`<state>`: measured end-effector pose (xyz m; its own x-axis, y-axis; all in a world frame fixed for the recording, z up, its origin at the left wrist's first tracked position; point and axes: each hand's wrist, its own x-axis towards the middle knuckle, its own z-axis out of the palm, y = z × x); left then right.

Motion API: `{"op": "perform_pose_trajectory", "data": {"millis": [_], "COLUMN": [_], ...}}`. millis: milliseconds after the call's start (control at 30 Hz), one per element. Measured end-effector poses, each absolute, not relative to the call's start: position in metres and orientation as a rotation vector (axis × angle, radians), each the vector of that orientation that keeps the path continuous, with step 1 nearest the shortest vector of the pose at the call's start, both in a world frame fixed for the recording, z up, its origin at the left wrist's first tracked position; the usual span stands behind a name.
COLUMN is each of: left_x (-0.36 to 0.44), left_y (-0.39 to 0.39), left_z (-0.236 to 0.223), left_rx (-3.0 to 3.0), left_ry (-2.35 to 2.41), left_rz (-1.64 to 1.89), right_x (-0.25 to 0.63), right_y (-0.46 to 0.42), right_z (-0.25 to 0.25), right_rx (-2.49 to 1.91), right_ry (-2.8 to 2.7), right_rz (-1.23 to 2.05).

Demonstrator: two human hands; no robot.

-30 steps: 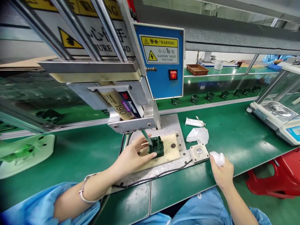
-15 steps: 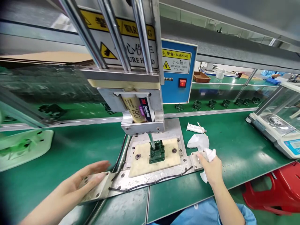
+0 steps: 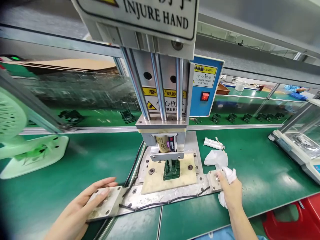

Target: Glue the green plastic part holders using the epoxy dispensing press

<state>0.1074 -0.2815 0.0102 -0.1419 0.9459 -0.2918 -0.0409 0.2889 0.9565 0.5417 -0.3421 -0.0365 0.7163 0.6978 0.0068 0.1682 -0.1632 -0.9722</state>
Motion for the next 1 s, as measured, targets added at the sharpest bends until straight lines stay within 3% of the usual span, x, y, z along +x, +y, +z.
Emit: {"op": "perform_pose_trajectory", "data": {"millis": [467, 1000], "left_x": [0.128, 0.126], "left_y": [-0.291, -0.293], "left_z": [0.040, 0.022], "left_rx": [0.743, 0.813], "left_ry": [1.421, 1.323], "left_rz": [1.139, 1.246], "right_x": [0.535, 0.538], "right_y": [-0.346, -0.350], "right_z": [-0.017, -0.015], "right_rx": [-1.739, -1.824], "right_ry": [-0.671, -0.544], "right_rz": [0.420, 0.362]}}
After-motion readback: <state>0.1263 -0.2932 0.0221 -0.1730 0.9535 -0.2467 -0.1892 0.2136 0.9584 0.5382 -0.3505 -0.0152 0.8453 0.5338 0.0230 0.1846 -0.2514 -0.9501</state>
